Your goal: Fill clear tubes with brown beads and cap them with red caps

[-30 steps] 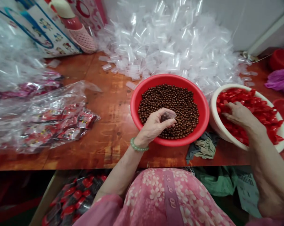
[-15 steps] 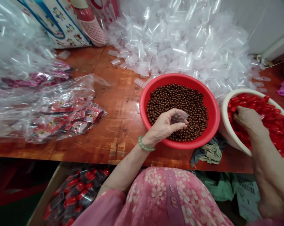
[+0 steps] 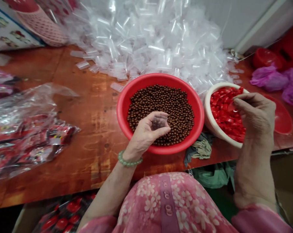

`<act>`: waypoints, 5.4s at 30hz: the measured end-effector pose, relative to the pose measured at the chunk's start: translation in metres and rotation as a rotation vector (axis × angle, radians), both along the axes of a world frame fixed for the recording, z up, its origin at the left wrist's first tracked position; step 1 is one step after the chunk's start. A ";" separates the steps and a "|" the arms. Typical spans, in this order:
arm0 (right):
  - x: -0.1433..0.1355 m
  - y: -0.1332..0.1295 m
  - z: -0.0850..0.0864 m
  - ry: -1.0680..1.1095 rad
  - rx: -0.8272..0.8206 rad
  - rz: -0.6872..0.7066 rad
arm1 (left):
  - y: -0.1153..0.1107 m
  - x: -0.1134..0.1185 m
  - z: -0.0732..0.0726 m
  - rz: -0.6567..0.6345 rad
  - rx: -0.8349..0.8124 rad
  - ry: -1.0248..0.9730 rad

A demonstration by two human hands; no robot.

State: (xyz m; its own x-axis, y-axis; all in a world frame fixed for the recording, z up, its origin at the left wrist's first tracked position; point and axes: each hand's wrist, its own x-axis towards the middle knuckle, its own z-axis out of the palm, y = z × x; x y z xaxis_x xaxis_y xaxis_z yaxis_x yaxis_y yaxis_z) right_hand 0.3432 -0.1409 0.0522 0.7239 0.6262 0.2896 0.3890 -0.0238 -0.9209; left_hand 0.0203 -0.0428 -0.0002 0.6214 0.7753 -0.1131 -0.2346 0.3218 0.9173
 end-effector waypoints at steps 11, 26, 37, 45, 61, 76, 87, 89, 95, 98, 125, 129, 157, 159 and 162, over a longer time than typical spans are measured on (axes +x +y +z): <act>-0.143 0.064 -0.033 0.665 0.074 0.555 | -0.003 0.003 -0.004 0.086 -0.003 -0.067; -0.140 0.044 -0.026 -0.107 0.043 0.695 | -0.001 -0.001 0.006 0.057 -0.004 0.060; -0.147 0.043 -0.028 0.228 -0.025 0.719 | -0.003 -0.001 0.010 0.105 0.085 0.110; -0.157 0.049 -0.044 0.245 -0.052 0.616 | -0.006 0.005 0.004 0.281 0.301 0.159; -0.169 0.049 -0.040 0.173 -0.045 0.454 | -0.008 0.006 0.002 0.328 0.383 0.131; -0.165 0.058 -0.004 -0.442 0.035 0.813 | -0.006 0.004 -0.004 0.135 0.245 0.102; -0.154 0.057 0.007 -0.570 -0.092 0.894 | -0.006 0.002 -0.001 0.013 0.221 0.216; -0.151 0.059 0.008 -0.561 -0.115 0.935 | -0.005 0.001 0.000 -0.006 0.235 0.217; -0.142 0.064 0.008 -0.531 -0.154 1.009 | -0.004 0.001 0.002 -0.056 0.237 0.241; -0.143 0.064 0.007 -0.554 -0.171 1.021 | -0.004 0.001 0.000 -0.087 0.253 0.273; -0.164 0.061 -0.022 -1.259 -0.086 0.820 | 0.000 0.002 -0.001 -0.063 -0.174 -0.149; -0.167 0.066 -0.025 -1.255 -0.015 0.804 | 0.001 0.000 -0.001 -0.052 -0.170 -0.130; -0.165 0.069 -0.038 -1.104 -0.041 0.729 | 0.003 0.006 0.000 0.025 -0.366 -0.097; -0.167 0.071 -0.037 -1.167 -0.057 0.685 | 0.003 0.008 0.000 0.049 -0.370 -0.066; -0.170 0.074 -0.036 -1.256 -0.062 0.657 | 0.002 0.011 0.003 0.116 -0.350 0.003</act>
State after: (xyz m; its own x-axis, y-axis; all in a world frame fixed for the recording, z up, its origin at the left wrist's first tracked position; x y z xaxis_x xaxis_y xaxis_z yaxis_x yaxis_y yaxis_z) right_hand 0.1731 -0.0669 0.0158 -0.4141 0.7780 0.4725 0.8912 0.4522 0.0365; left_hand 0.0312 -0.0408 0.0027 0.5307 0.7547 -0.3856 -0.2851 0.5875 0.7574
